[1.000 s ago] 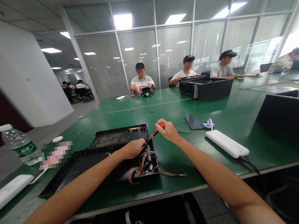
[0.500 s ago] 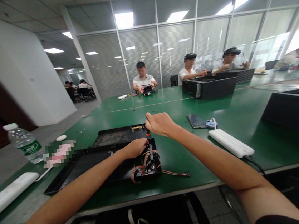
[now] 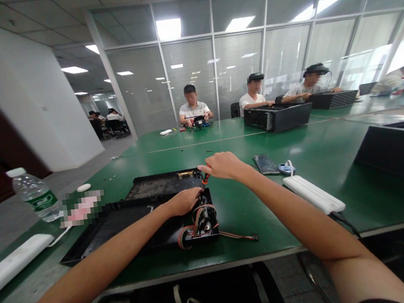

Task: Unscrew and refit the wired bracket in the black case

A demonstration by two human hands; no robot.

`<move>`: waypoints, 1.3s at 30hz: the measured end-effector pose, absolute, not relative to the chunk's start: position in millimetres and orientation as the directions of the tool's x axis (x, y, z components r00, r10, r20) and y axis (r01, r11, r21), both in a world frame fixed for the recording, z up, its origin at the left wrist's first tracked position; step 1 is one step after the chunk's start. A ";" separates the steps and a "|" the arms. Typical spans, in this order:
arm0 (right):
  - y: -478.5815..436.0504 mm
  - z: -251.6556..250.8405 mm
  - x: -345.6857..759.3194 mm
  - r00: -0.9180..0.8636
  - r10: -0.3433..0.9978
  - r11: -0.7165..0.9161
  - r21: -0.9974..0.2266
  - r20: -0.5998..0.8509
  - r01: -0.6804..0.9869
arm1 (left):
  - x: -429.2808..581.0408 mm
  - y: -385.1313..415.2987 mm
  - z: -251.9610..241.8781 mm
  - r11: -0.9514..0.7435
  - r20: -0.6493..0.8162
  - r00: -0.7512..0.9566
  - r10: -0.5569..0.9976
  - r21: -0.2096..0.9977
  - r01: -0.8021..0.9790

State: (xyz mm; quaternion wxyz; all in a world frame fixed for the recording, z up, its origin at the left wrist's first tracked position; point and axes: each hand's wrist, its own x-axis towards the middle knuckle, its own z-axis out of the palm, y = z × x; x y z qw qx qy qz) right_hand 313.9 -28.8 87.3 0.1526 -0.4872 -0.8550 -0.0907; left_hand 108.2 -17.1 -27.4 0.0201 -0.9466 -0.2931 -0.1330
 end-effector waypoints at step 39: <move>-121.3 -22.5 292.5 -0.922 0.184 0.933 0.237 0.340 0.273 | -0.6 50.9 0.8 -0.714 0.009 0.716 0.698 0.084 0.695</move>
